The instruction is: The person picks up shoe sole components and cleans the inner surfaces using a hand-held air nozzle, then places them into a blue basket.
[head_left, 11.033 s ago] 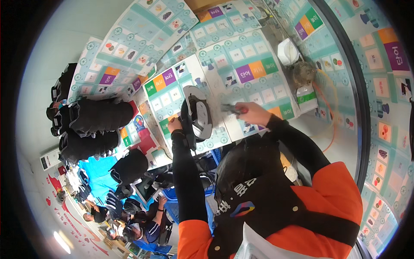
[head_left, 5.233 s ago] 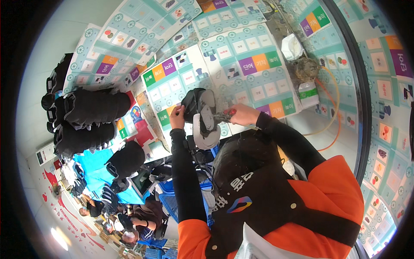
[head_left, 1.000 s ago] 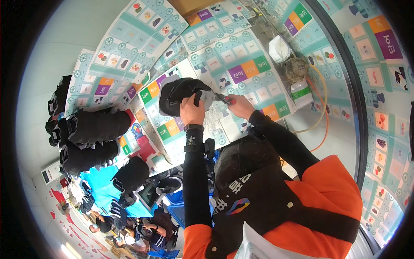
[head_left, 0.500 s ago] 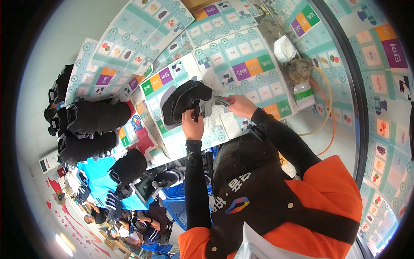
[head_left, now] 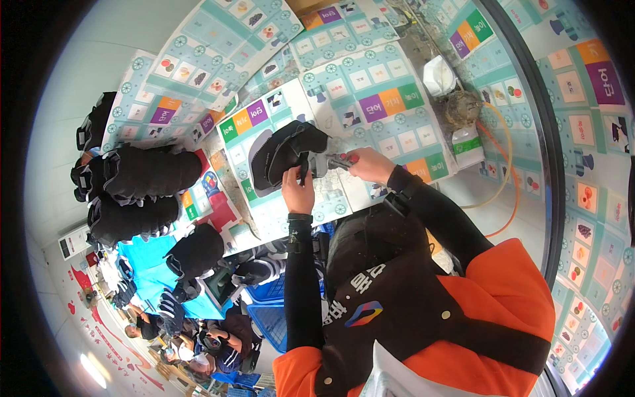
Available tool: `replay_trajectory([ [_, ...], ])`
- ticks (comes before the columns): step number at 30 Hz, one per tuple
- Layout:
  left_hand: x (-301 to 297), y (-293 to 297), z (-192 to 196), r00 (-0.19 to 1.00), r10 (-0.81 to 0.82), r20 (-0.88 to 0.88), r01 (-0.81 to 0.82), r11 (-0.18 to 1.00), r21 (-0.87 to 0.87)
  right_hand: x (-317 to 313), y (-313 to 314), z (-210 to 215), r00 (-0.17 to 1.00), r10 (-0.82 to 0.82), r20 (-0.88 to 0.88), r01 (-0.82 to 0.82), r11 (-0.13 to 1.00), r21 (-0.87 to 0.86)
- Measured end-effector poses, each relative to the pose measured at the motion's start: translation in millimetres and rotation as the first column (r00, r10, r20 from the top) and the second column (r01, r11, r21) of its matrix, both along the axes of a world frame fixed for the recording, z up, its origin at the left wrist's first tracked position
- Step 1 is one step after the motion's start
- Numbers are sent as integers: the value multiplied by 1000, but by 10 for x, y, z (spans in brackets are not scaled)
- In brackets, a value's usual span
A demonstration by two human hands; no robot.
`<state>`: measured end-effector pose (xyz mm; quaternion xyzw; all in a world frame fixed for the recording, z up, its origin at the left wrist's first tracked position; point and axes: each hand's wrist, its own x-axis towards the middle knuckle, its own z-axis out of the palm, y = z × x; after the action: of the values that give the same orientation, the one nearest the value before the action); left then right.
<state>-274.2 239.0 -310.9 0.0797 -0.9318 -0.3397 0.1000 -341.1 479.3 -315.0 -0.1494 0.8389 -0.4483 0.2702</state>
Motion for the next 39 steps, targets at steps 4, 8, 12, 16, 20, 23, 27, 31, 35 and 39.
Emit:
replay_trajectory([
  [4,100,-325,157,950,254,-183,-256,966,11,6,158,402,886,27,463,34,992,-123],
  [8,240,-693,528,930,364,-46,-364,932,7,31,603,-102,944,-269,-192,306,930,203],
  [12,278,-623,682,941,337,-38,-307,893,328,-51,971,-694,909,-148,-391,332,824,460],
  [16,400,-494,761,944,329,17,-291,809,511,17,429,-157,819,-121,-561,236,962,138],
  [20,457,-454,844,957,281,65,-259,741,620,76,-291,662,924,-298,-238,213,921,-326],
  [23,416,-449,838,962,272,19,-219,726,652,-23,-418,845,663,-494,-563,297,863,-408],
  [27,465,-604,906,969,243,-43,-171,786,594,-73,-324,733,812,-473,-340,315,848,-426],
  [31,496,-661,1100,983,182,-38,-126,805,580,-229,-305,809,974,-180,136,204,960,-192],
  [35,461,-685,1148,997,80,-2,-67,856,513,-260,-516,1116,803,-435,-408,156,813,-560],
  [39,400,-676,1204,997,73,-16,-54,858,510,-592,-381,479,944,-85,-319,117,990,82],
])
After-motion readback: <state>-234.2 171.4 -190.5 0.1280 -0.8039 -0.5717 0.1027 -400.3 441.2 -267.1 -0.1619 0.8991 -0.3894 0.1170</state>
